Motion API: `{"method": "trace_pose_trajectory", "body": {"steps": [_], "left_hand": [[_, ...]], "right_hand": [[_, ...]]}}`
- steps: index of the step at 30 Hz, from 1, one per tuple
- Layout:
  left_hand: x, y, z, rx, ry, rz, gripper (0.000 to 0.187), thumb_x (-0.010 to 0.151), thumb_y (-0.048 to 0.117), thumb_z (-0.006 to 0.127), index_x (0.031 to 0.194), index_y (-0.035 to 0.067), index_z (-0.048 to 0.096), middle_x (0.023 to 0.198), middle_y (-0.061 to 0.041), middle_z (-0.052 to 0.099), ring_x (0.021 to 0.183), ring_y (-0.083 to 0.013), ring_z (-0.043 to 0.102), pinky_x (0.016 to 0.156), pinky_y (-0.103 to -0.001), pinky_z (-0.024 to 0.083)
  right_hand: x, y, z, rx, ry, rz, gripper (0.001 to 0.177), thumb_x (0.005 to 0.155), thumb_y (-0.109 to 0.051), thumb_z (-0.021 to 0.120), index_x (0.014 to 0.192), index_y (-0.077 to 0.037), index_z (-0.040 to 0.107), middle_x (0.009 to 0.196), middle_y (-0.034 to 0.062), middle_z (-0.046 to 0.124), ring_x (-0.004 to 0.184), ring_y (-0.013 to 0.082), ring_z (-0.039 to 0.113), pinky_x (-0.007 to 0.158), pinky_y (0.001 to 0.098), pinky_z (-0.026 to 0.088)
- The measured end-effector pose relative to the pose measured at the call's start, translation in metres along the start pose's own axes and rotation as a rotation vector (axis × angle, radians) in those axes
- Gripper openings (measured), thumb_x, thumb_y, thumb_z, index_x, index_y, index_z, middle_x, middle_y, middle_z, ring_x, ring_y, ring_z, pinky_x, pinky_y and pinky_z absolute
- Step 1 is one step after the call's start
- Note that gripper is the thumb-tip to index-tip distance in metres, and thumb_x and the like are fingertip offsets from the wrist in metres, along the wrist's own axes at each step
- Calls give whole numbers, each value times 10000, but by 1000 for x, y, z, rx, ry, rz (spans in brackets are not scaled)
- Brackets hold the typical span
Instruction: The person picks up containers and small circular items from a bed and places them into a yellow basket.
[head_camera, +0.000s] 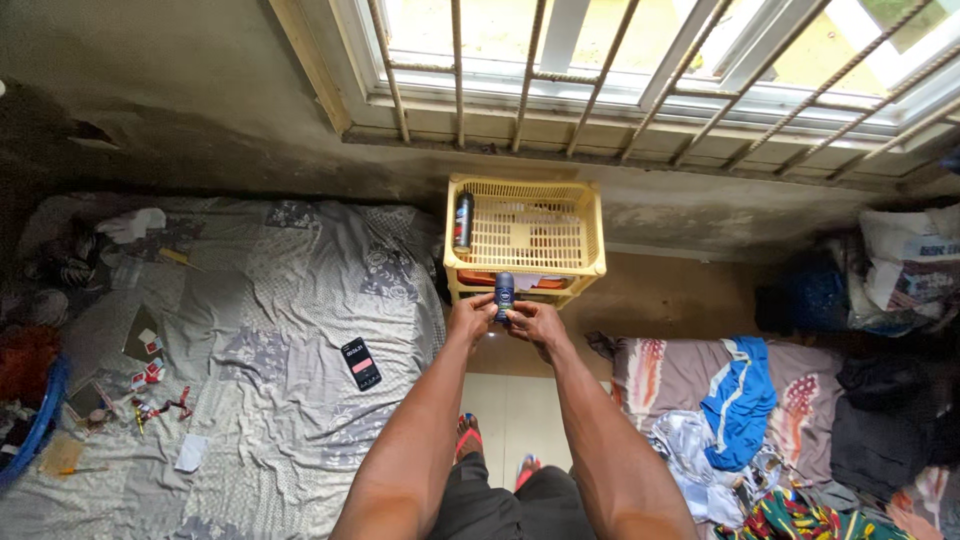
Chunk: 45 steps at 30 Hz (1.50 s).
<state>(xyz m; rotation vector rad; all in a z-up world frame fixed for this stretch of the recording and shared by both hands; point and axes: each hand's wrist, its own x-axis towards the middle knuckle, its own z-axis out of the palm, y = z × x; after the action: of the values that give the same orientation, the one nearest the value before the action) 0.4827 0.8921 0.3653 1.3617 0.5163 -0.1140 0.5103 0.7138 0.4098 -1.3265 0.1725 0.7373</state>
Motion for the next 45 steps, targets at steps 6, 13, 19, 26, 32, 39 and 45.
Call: {"method": "trace_pose_trajectory", "body": {"steps": [6, 13, 19, 26, 32, 39, 45], "left_hand": [[19, 33, -8, 110, 106, -8, 354, 900, 25, 711, 1253, 25, 725, 1082, -95, 785, 909, -136, 721, 790, -271, 564], [63, 53, -9, 193, 204, -76, 360, 892, 26, 713, 1247, 69, 752, 1100, -102, 796, 947, -156, 733, 820, -280, 565], [125, 59, -6, 341, 259, -95, 394, 849, 56, 753, 1238, 115, 749, 1102, -94, 797, 979, -166, 763, 867, -287, 580], [166, 104, 20, 624, 303, -58, 385, 867, 121, 732, 1252, 113, 738, 1120, -146, 768, 1031, -281, 755, 915, -365, 575], [193, 121, 23, 1044, 132, -33, 584, 937, 209, 687, 1485, 101, 516, 1486, -201, 505, 1395, -381, 449, 1115, -476, 415], [224, 139, 6, 1356, -38, -192, 1043, 874, 318, 758, 1626, 38, 93, 1723, -105, -8, 1593, -285, -18, 1273, -535, 97], [252, 129, -10, 1372, -31, -157, 1012, 905, 344, 722, 1618, 22, 79, 1726, -115, -9, 1592, -303, -24, 1262, -552, 90]], "right_hand": [[42, -13, 11, -51, 6, 7, 363, 887, -117, 778, 1213, 25, 706, 1107, 87, 745, 940, 159, 705, 801, 296, 590], [106, -31, 6, -37, -8, 92, 350, 865, -115, 786, 1178, 11, 695, 1070, 99, 751, 892, 165, 726, 775, 290, 604], [165, -53, 2, -85, -18, 109, 313, 844, -118, 819, 1097, 51, 744, 964, 102, 754, 818, 168, 701, 720, 282, 578], [230, -73, -17, -162, -6, 168, 291, 819, -98, 824, 1058, 45, 740, 958, 104, 753, 816, 158, 717, 698, 258, 583], [287, -57, -31, -62, -27, 181, 270, 816, -77, 813, 1030, 67, 733, 935, 112, 750, 795, 161, 731, 704, 262, 601], [338, -27, -30, -227, 101, 150, 203, 836, -98, 826, 939, 51, 736, 791, 85, 740, 689, 145, 673, 625, 281, 534], [375, -1, -20, -267, 185, 232, 226, 814, -114, 833, 939, 53, 747, 792, 97, 738, 656, 156, 649, 604, 321, 510]]}}
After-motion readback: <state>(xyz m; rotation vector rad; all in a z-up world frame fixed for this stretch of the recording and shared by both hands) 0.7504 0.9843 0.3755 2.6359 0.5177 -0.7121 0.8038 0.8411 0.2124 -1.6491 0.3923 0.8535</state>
